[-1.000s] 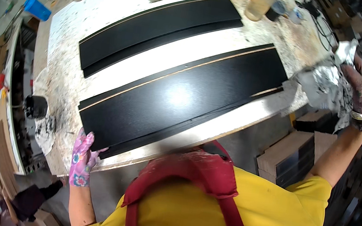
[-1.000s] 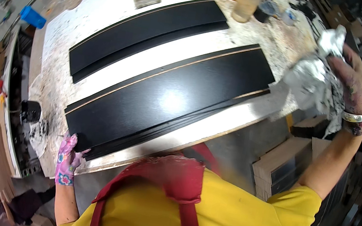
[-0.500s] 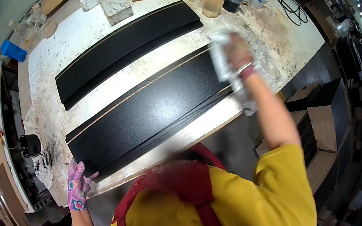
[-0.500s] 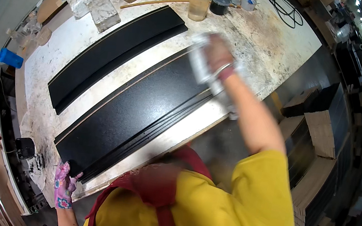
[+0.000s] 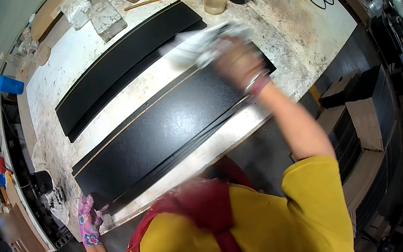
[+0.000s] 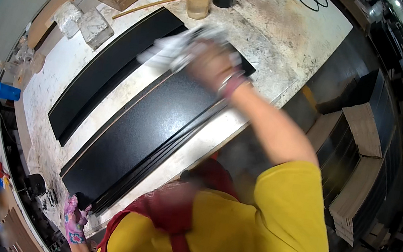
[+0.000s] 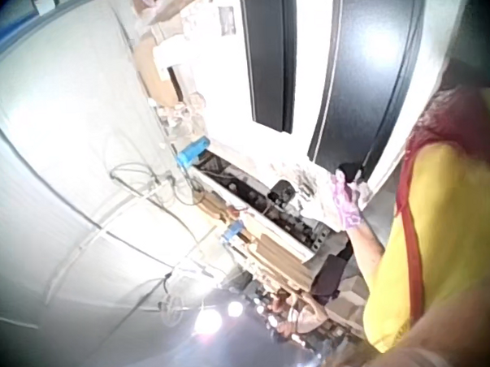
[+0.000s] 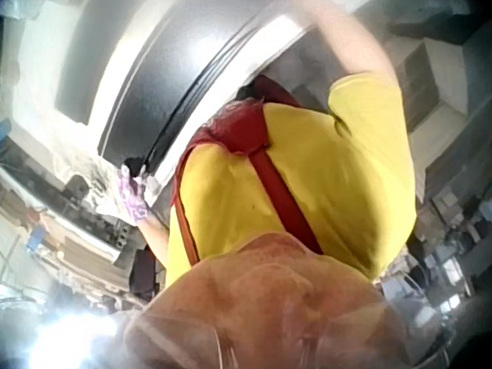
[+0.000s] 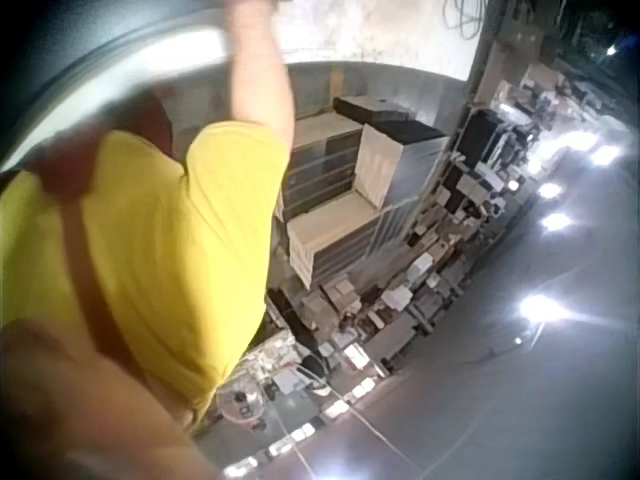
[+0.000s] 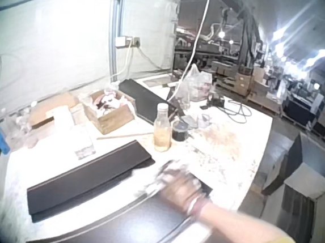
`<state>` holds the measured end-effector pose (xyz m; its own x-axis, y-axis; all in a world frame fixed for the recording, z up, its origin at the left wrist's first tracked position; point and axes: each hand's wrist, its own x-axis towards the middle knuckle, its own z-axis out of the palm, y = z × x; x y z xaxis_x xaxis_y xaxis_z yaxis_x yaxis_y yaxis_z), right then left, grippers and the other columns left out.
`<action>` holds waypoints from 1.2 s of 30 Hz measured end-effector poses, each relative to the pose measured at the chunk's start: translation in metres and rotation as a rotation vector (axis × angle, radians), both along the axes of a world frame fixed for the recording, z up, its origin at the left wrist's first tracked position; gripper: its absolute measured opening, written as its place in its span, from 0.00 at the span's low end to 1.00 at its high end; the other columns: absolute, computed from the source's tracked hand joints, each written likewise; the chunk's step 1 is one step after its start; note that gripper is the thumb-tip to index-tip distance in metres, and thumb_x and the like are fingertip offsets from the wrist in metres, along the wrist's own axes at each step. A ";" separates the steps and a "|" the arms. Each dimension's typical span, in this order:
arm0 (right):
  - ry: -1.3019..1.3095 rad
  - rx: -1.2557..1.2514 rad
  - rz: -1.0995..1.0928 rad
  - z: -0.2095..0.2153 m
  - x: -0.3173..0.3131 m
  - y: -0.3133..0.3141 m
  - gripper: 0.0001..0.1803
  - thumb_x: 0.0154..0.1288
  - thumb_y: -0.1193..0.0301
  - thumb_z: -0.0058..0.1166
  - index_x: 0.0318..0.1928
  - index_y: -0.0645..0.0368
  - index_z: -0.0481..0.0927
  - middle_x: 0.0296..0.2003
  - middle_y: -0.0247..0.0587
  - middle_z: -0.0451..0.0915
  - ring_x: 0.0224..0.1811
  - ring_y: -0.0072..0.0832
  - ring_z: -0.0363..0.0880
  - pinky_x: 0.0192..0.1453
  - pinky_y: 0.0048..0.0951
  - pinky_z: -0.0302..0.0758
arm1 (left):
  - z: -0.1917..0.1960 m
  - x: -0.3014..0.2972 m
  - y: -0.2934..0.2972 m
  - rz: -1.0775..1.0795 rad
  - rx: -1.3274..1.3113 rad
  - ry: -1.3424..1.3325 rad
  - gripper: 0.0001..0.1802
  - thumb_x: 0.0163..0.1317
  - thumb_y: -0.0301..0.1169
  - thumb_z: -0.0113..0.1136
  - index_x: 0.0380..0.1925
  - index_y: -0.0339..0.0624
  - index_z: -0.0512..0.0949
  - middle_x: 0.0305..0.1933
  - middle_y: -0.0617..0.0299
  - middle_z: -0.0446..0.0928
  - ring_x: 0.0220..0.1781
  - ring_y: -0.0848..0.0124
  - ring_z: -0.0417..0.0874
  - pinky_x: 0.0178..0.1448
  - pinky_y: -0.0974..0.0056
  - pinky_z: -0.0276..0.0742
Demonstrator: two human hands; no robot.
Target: The person wipes down black rectangular panels with a white cloth, handling them one at a time on a workshop table.
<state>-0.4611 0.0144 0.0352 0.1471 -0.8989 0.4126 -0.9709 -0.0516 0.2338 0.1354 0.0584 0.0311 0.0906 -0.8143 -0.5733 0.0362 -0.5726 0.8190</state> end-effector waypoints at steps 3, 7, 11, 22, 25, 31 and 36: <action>-0.890 0.179 -0.646 0.013 -0.136 0.031 0.21 0.65 0.63 0.50 0.54 0.62 0.77 0.50 0.50 0.79 0.49 0.42 0.80 0.56 0.37 0.75 | 0.009 -0.012 -0.008 -0.031 0.012 -0.024 0.41 0.63 0.35 0.61 0.72 0.47 0.52 0.47 0.66 0.69 0.33 0.72 0.77 0.49 0.44 0.80; -0.951 -0.118 -0.543 0.050 -0.095 0.065 0.34 0.64 0.56 0.55 0.64 0.66 0.68 0.59 0.53 0.74 0.62 0.45 0.72 0.68 0.32 0.66 | -0.006 0.018 -0.005 -0.072 0.049 0.014 0.33 0.62 0.35 0.63 0.66 0.47 0.62 0.49 0.66 0.71 0.36 0.73 0.77 0.47 0.47 0.81; -0.542 0.172 0.082 -0.001 -0.029 0.091 0.26 0.58 0.66 0.61 0.57 0.59 0.74 0.53 0.49 0.77 0.58 0.42 0.75 0.64 0.36 0.69 | 0.003 0.008 0.000 -0.014 0.049 0.025 0.32 0.62 0.33 0.61 0.66 0.48 0.63 0.49 0.64 0.71 0.51 0.68 0.75 0.46 0.47 0.81; -1.437 0.162 -0.129 0.114 -0.043 0.080 0.31 0.66 0.62 0.54 0.64 0.68 0.66 0.50 0.40 0.79 0.47 0.26 0.78 0.57 0.28 0.72 | 0.011 -0.011 -0.008 -0.051 0.058 0.164 0.29 0.62 0.28 0.60 0.63 0.42 0.63 0.53 0.57 0.74 0.50 0.60 0.81 0.47 0.46 0.84; -1.094 0.349 -0.294 0.050 -0.003 0.044 0.32 0.66 0.58 0.56 0.63 0.64 0.67 0.57 0.45 0.75 0.55 0.35 0.75 0.61 0.34 0.70 | 0.010 -0.015 -0.012 -0.073 0.035 0.179 0.30 0.62 0.28 0.60 0.63 0.39 0.61 0.54 0.56 0.73 0.53 0.62 0.79 0.49 0.45 0.83; -0.712 0.303 0.613 0.011 0.215 0.009 0.31 0.52 0.61 0.66 0.58 0.50 0.75 0.60 0.50 0.70 0.66 0.48 0.64 0.70 0.49 0.59 | 0.009 -0.017 -0.008 -0.030 -0.001 0.188 0.32 0.64 0.30 0.59 0.66 0.37 0.59 0.58 0.56 0.72 0.51 0.67 0.79 0.50 0.46 0.83; -0.621 0.417 1.017 0.010 0.352 0.007 0.31 0.60 0.51 0.58 0.63 0.46 0.71 0.64 0.47 0.67 0.67 0.46 0.64 0.72 0.49 0.56 | 0.004 -0.012 -0.009 -0.141 -0.009 0.263 0.37 0.65 0.33 0.59 0.69 0.35 0.53 0.61 0.52 0.69 0.57 0.63 0.76 0.52 0.45 0.81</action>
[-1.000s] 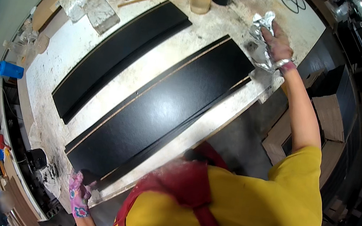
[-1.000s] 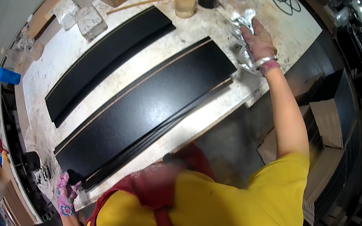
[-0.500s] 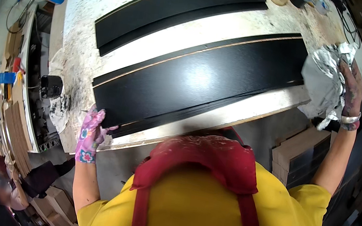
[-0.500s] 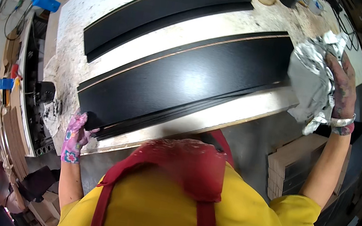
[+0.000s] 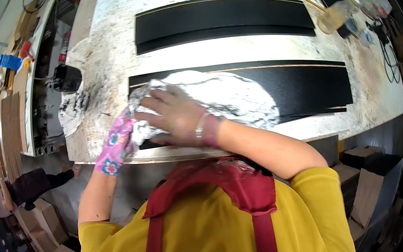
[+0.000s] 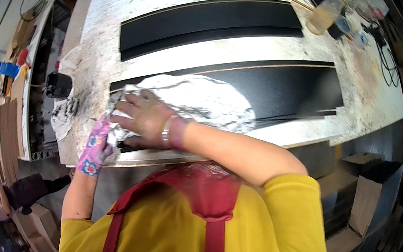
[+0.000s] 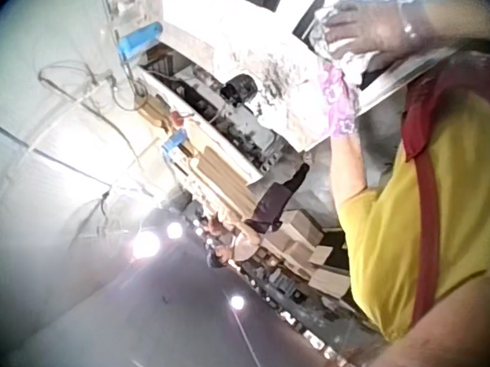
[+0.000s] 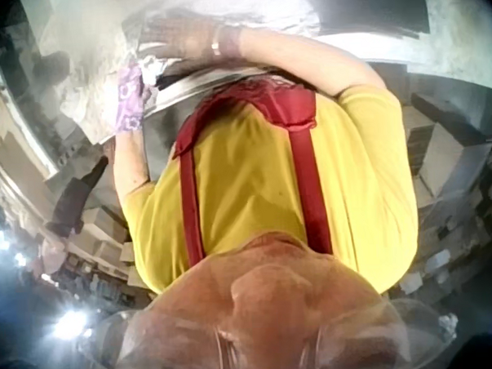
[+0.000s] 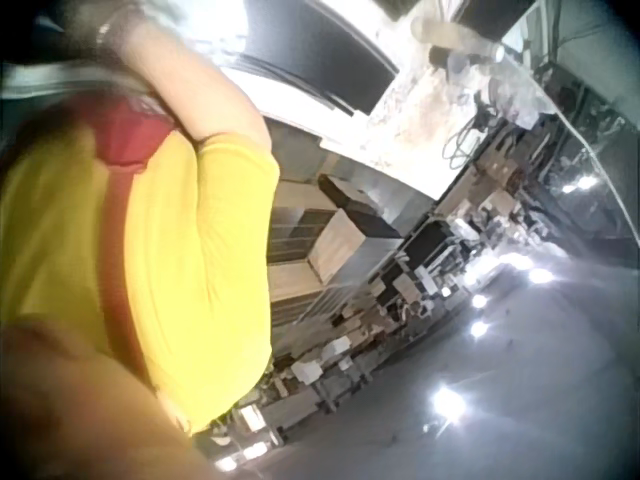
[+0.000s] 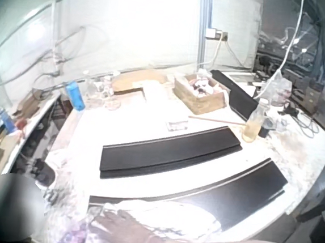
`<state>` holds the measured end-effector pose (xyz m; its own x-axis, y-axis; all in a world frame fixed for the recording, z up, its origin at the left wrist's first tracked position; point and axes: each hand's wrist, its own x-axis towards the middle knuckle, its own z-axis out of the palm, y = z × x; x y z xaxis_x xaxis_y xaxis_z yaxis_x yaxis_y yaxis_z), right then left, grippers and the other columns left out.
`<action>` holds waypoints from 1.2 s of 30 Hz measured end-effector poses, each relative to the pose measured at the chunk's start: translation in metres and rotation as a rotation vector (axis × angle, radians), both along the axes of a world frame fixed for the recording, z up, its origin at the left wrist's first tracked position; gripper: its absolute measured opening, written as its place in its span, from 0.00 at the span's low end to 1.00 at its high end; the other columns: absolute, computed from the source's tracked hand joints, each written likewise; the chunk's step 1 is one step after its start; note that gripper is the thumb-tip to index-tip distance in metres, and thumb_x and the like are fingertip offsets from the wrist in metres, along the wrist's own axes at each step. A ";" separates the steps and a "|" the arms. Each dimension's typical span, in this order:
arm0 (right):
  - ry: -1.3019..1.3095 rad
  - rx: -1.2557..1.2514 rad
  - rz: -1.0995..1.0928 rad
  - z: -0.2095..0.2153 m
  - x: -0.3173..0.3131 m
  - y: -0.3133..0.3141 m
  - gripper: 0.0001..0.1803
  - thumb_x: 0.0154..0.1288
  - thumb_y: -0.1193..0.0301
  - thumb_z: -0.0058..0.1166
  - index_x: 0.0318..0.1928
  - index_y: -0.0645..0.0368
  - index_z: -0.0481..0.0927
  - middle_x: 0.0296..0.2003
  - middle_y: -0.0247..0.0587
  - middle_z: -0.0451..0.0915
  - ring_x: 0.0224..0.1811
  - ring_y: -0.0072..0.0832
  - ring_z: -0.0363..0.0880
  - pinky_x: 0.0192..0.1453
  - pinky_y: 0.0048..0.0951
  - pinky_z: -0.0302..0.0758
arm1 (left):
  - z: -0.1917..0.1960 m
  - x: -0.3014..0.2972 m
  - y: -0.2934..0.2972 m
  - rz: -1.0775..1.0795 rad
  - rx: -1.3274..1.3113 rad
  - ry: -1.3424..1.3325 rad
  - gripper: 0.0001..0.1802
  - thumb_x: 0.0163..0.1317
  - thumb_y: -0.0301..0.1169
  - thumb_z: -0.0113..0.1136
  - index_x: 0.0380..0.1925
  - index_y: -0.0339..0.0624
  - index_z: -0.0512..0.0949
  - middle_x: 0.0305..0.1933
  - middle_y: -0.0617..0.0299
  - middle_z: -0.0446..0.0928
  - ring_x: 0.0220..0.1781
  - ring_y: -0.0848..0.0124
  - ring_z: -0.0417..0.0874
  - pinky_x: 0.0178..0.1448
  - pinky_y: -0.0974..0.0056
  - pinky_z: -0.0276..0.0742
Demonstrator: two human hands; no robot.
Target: The person wipes down black rectangular panels with a white cloth, handling them one at a time on a workshop table.
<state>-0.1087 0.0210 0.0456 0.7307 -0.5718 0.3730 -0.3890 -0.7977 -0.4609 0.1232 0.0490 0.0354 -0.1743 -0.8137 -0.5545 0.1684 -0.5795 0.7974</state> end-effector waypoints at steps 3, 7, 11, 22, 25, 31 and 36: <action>-0.076 0.058 -0.248 -0.007 -0.064 -0.008 0.22 0.57 0.57 0.63 0.47 0.59 0.81 0.60 0.51 0.72 0.65 0.47 0.66 0.69 0.46 0.61 | -0.004 0.001 0.011 0.099 0.076 0.010 0.37 0.66 0.35 0.58 0.69 0.35 0.52 0.64 0.49 0.65 0.61 0.59 0.73 0.53 0.43 0.80; 0.193 -0.076 -0.619 0.008 -0.144 -0.006 0.16 0.56 0.67 0.63 0.45 0.60 0.82 0.58 0.53 0.73 0.62 0.51 0.68 0.65 0.47 0.65 | 0.000 -0.011 0.004 0.124 0.043 0.166 0.30 0.70 0.40 0.53 0.66 0.36 0.61 0.60 0.50 0.70 0.56 0.58 0.77 0.54 0.44 0.81; 0.010 -0.095 -0.216 -0.002 -0.049 -0.008 0.16 0.51 0.63 0.67 0.38 0.56 0.82 0.62 0.49 0.70 0.67 0.48 0.64 0.71 0.48 0.59 | 0.006 0.000 -0.009 -0.024 0.070 0.443 0.33 0.73 0.51 0.38 0.67 0.37 0.59 0.62 0.49 0.69 0.60 0.58 0.76 0.58 0.50 0.80; -0.878 1.066 -0.632 0.003 -0.005 -0.054 0.25 0.64 0.63 0.59 0.57 0.65 0.72 0.39 0.50 0.80 0.35 0.34 0.82 0.36 0.27 0.79 | -0.015 0.009 0.002 0.001 0.206 0.280 0.39 0.66 0.45 0.57 0.67 0.32 0.53 0.58 0.54 0.67 0.57 0.69 0.74 0.57 0.46 0.80; -0.213 0.288 -0.299 -0.002 0.011 -0.018 0.26 0.58 0.72 0.58 0.58 0.59 0.72 0.48 0.52 0.76 0.42 0.38 0.80 0.42 0.31 0.79 | -0.016 0.002 0.009 -0.028 0.060 0.245 0.40 0.65 0.30 0.61 0.68 0.30 0.48 0.53 0.56 0.64 0.51 0.71 0.72 0.55 0.48 0.81; -0.195 0.376 -0.681 -0.006 -0.097 -0.028 0.31 0.62 0.70 0.58 0.66 0.57 0.66 0.51 0.47 0.77 0.46 0.31 0.79 0.47 0.27 0.77 | 0.005 -0.006 0.023 0.056 0.049 0.081 0.36 0.69 0.27 0.54 0.69 0.27 0.47 0.55 0.47 0.69 0.51 0.65 0.78 0.51 0.61 0.86; -0.558 0.674 -1.014 -0.004 -0.226 0.000 0.27 0.67 0.70 0.54 0.64 0.67 0.67 0.56 0.44 0.75 0.54 0.26 0.73 0.58 0.25 0.68 | 0.038 0.017 0.022 -0.023 0.014 -0.023 0.32 0.67 0.31 0.57 0.66 0.29 0.57 0.35 0.68 0.69 0.30 0.79 0.72 0.53 0.55 0.84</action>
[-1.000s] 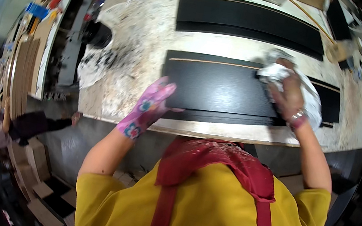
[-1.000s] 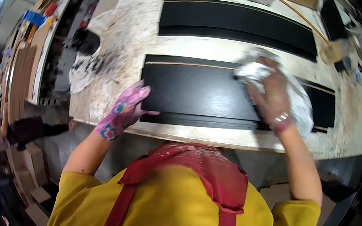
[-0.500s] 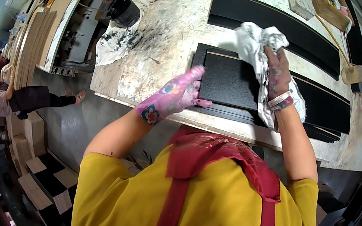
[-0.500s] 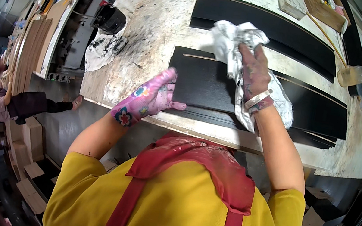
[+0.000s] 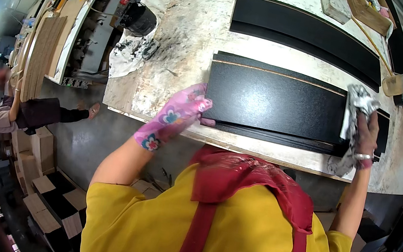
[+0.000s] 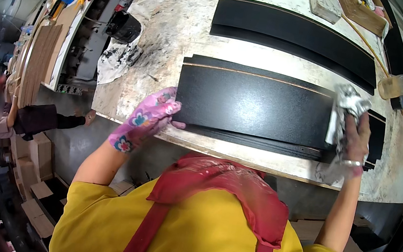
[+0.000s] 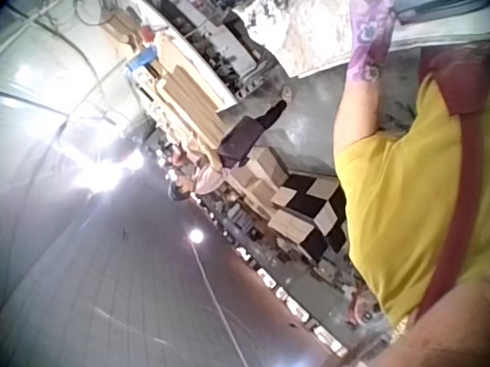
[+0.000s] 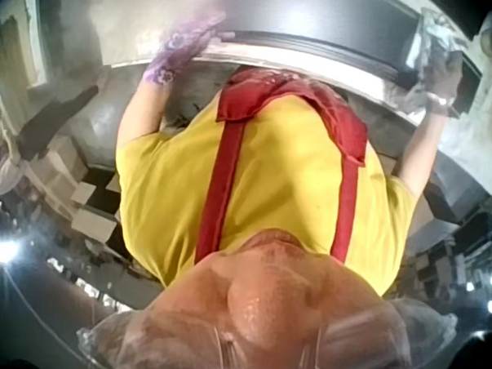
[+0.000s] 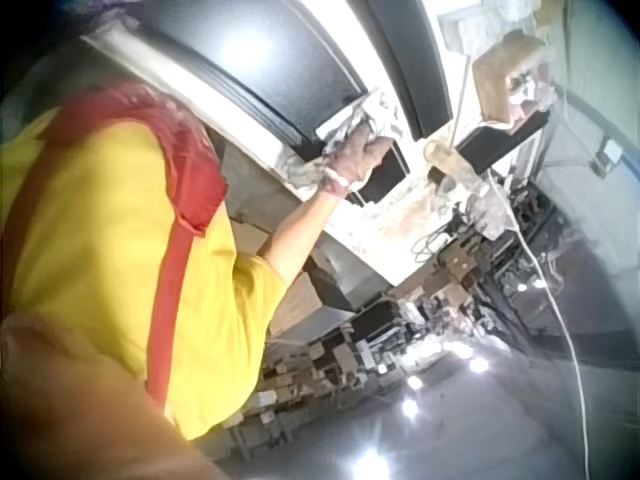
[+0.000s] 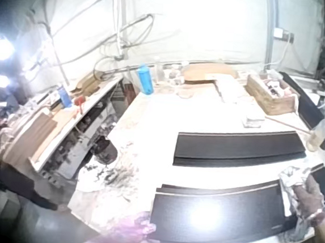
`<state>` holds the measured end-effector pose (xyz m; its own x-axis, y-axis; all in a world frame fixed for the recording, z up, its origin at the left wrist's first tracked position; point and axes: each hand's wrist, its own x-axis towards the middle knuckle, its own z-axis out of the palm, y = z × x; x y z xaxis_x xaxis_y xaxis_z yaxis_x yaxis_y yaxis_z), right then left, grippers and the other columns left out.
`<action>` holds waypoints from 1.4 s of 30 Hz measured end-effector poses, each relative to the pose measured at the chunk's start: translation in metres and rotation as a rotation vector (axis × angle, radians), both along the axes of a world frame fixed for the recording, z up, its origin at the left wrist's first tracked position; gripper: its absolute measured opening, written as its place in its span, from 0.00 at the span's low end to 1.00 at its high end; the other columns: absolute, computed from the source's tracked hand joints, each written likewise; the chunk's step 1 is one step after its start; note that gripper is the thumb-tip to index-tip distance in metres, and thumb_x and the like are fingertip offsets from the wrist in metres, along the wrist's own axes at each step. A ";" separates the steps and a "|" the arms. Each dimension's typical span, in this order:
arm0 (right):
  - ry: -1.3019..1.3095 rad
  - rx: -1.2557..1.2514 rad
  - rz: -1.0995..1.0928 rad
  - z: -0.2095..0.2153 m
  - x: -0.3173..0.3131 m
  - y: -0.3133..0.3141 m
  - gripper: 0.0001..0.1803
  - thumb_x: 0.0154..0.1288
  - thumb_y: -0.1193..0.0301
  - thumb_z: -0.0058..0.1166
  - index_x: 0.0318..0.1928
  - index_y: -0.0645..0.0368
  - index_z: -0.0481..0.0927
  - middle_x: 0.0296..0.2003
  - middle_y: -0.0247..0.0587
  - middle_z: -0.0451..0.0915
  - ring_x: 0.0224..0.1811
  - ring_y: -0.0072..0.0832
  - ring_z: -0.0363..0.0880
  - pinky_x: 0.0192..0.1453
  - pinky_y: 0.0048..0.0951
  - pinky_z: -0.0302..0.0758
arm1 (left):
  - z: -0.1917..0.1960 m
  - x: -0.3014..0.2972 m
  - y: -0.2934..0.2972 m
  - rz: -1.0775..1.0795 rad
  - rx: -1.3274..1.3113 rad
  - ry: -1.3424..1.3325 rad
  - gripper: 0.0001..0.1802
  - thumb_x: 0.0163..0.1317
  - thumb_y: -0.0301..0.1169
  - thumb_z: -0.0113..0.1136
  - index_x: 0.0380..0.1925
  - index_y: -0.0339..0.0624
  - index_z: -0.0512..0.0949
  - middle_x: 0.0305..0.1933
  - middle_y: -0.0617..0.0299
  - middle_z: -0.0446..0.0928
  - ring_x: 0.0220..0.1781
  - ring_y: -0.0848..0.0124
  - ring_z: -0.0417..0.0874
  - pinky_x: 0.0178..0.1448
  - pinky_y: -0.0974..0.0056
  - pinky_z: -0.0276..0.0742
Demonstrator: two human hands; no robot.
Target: The person wipes down black rectangular panels with a white cloth, handling them one at a time on a workshop table.
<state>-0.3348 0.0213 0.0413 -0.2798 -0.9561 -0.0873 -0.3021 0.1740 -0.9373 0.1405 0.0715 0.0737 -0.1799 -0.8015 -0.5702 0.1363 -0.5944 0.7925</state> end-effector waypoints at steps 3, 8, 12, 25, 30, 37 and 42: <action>0.294 -0.149 0.098 -0.009 0.005 0.025 0.24 0.66 0.73 0.51 0.61 0.66 0.69 0.55 0.44 0.75 0.53 0.29 0.74 0.60 0.26 0.67 | 0.009 0.020 -0.014 -0.283 -0.225 -0.814 0.30 0.67 0.36 0.56 0.64 0.32 0.63 0.47 0.51 0.73 0.43 0.66 0.77 0.49 0.63 0.82; 0.588 -0.268 0.093 -0.018 0.023 0.044 0.26 0.60 0.79 0.47 0.61 0.62 0.68 0.55 0.47 0.74 0.56 0.40 0.73 0.62 0.30 0.66 | 0.025 -0.056 -0.035 -0.411 -1.005 -1.151 0.32 0.65 0.52 0.50 0.62 0.41 0.70 0.60 0.48 0.73 0.62 0.55 0.73 0.66 0.56 0.67; 0.571 -0.283 0.196 -0.012 0.024 0.046 0.26 0.58 0.79 0.49 0.60 0.62 0.70 0.55 0.47 0.74 0.56 0.41 0.73 0.63 0.32 0.65 | -0.015 -0.147 -0.063 -0.541 -1.289 -1.189 0.37 0.66 0.60 0.45 0.65 0.45 0.66 0.72 0.50 0.60 0.75 0.55 0.57 0.76 0.48 0.45; 0.087 0.682 0.368 0.058 -0.060 0.132 0.28 0.55 0.66 0.55 0.56 0.63 0.76 0.46 0.48 0.83 0.49 0.32 0.82 0.55 0.30 0.74 | -0.035 -0.203 -0.108 -0.734 -0.985 -1.173 0.21 0.66 0.46 0.53 0.48 0.43 0.81 0.43 0.52 0.81 0.47 0.54 0.81 0.55 0.54 0.74; 0.314 0.739 0.285 0.014 -0.076 0.133 0.39 0.58 0.53 0.54 0.62 0.69 0.69 0.64 0.59 0.68 0.67 0.46 0.66 0.70 0.33 0.62 | -0.028 -0.233 -0.116 -0.824 -1.121 -0.928 0.24 0.65 0.45 0.56 0.55 0.42 0.77 0.51 0.50 0.80 0.54 0.54 0.79 0.60 0.57 0.72; 0.483 0.559 0.397 -0.025 -0.082 0.131 0.29 0.60 0.54 0.53 0.55 0.64 0.74 0.57 0.57 0.73 0.60 0.48 0.71 0.63 0.39 0.70 | -0.025 -0.233 -0.125 -0.970 -0.982 -0.831 0.26 0.63 0.45 0.59 0.55 0.39 0.76 0.52 0.50 0.79 0.54 0.55 0.80 0.61 0.59 0.73; 0.664 0.366 0.599 -0.022 -0.089 0.127 0.22 0.60 0.55 0.53 0.45 0.60 0.76 0.47 0.53 0.77 0.51 0.49 0.75 0.52 0.44 0.74 | -0.025 -0.233 -0.129 -1.023 -0.981 -0.828 0.27 0.64 0.46 0.57 0.57 0.41 0.75 0.49 0.51 0.80 0.50 0.54 0.81 0.57 0.57 0.75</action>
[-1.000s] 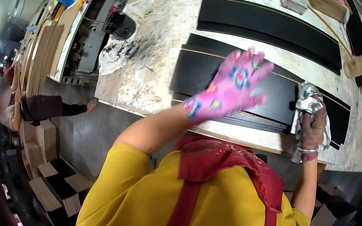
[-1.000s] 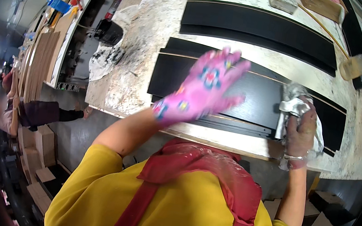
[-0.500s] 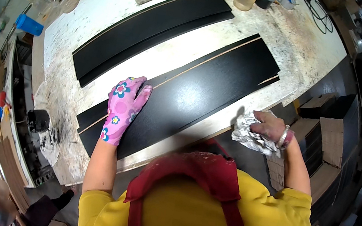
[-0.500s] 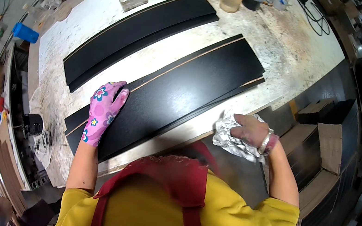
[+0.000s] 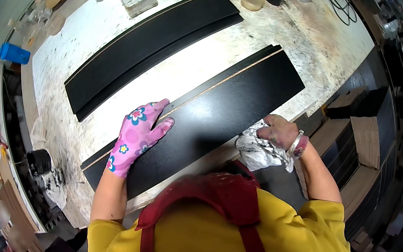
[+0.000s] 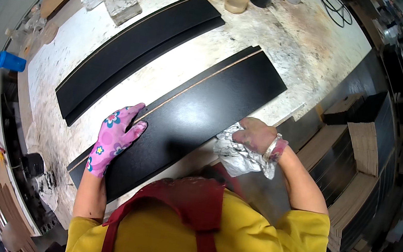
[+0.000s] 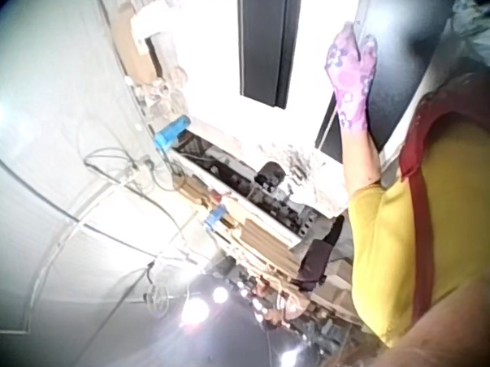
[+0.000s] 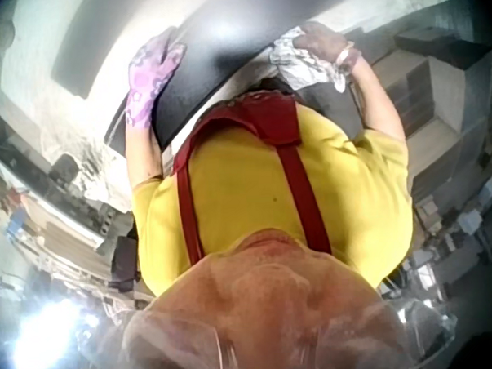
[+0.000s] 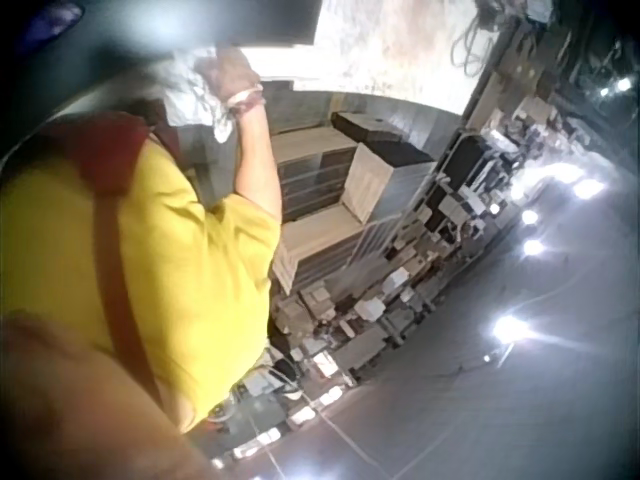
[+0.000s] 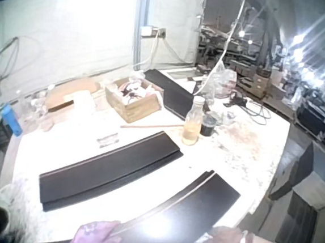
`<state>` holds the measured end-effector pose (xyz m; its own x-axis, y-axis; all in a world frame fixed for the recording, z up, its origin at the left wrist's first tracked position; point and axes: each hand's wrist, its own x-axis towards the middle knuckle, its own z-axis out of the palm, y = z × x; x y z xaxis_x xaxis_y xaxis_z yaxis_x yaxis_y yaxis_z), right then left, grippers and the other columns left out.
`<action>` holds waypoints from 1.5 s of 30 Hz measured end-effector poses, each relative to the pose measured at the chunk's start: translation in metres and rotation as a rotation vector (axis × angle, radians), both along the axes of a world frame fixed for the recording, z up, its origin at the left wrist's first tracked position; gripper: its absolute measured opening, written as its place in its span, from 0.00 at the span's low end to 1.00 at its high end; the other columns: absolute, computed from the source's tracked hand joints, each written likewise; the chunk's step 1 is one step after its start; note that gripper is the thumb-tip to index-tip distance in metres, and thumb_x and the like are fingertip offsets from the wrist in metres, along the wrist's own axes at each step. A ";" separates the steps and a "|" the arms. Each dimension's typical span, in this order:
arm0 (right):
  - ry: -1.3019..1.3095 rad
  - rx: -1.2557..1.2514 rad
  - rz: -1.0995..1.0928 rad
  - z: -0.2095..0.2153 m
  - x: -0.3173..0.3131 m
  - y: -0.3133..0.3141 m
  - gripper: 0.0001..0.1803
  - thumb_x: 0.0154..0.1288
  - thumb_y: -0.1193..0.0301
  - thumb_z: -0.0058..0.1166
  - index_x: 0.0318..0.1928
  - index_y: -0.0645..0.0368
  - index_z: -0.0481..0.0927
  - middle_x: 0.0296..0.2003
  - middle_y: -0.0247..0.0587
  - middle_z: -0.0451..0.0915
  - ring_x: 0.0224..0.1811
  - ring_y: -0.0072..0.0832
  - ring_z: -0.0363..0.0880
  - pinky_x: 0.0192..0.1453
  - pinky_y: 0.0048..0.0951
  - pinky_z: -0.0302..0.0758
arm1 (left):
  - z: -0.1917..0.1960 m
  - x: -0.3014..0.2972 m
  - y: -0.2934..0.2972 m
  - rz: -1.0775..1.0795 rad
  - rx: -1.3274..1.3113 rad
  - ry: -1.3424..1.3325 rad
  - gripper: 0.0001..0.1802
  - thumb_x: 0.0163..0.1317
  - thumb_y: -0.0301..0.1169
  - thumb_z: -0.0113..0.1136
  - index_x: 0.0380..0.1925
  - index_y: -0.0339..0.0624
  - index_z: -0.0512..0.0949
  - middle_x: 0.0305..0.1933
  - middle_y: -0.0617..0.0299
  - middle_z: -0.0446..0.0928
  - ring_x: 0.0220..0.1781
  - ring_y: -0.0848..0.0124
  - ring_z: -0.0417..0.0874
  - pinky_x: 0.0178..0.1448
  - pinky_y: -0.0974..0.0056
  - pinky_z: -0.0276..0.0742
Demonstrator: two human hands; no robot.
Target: The person wipes down black rectangular panels with a white cloth, handling them one at a time on a workshop table.
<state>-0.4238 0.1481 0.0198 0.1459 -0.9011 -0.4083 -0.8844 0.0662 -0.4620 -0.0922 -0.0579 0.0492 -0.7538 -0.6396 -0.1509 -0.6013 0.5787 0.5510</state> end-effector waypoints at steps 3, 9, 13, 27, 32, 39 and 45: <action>0.065 0.339 -0.378 0.057 0.003 -0.023 0.32 0.55 0.52 0.55 0.57 0.58 0.76 0.55 0.52 0.76 0.57 0.45 0.75 0.62 0.36 0.70 | -0.011 0.002 0.003 0.024 -0.093 -0.022 0.26 0.65 0.45 0.56 0.57 0.42 0.74 0.50 0.51 0.80 0.53 0.55 0.80 0.59 0.58 0.74; -0.222 -0.133 -0.921 0.096 -0.164 -0.033 0.39 0.59 0.67 0.57 0.68 0.73 0.59 0.59 0.51 0.74 0.55 0.34 0.76 0.60 0.29 0.71 | -0.002 -0.009 0.003 0.076 -0.074 -0.125 0.23 0.66 0.46 0.52 0.56 0.46 0.75 0.47 0.52 0.80 0.50 0.54 0.81 0.55 0.56 0.76; 0.001 -0.772 -0.950 0.059 -0.231 -0.098 0.42 0.64 0.54 0.55 0.68 0.73 0.59 0.66 0.60 0.64 0.69 0.41 0.62 0.72 0.31 0.55 | -0.019 0.000 0.009 0.050 -0.317 0.001 0.26 0.65 0.49 0.52 0.58 0.48 0.74 0.55 0.52 0.77 0.58 0.56 0.77 0.62 0.55 0.72; -0.057 -0.406 0.559 0.086 0.228 -0.248 0.22 0.64 0.66 0.55 0.60 0.47 0.75 0.59 0.39 0.75 0.61 0.37 0.73 0.66 0.36 0.68 | -0.035 0.064 0.084 -0.118 -0.403 0.255 0.44 0.55 0.61 0.55 0.68 0.52 0.63 0.74 0.51 0.56 0.77 0.49 0.49 0.78 0.43 0.38; -0.264 -0.448 0.876 0.051 0.420 -0.282 0.19 0.65 0.61 0.52 0.56 0.47 0.77 0.54 0.38 0.78 0.56 0.38 0.76 0.58 0.35 0.74 | -0.040 0.077 0.092 -0.125 -0.380 0.491 0.41 0.46 0.56 0.64 0.59 0.45 0.71 0.70 0.46 0.62 0.75 0.45 0.54 0.76 0.40 0.43; -0.314 -0.621 1.148 -0.021 0.593 -0.280 0.27 0.61 0.67 0.58 0.62 0.47 0.71 0.58 0.40 0.74 0.56 0.40 0.75 0.60 0.36 0.74 | -0.073 0.094 0.098 -0.007 -0.495 0.676 0.34 0.50 0.54 0.55 0.54 0.46 0.74 0.69 0.46 0.63 0.73 0.46 0.57 0.75 0.40 0.46; -0.139 -0.621 1.165 -0.046 0.625 -0.295 0.22 0.56 0.75 0.55 0.52 0.45 0.79 0.43 0.42 0.82 0.46 0.43 0.81 0.51 0.40 0.78 | -0.074 0.094 0.100 0.019 -0.479 0.643 0.34 0.51 0.53 0.55 0.54 0.46 0.74 0.69 0.46 0.64 0.73 0.46 0.59 0.74 0.40 0.47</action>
<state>0.2015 -0.1468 -0.0259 0.9622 -0.2519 0.1038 -0.2231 -0.9472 -0.2305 0.0014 0.0417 -0.0253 -0.5881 -0.5387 0.6033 -0.2627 0.8327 0.4875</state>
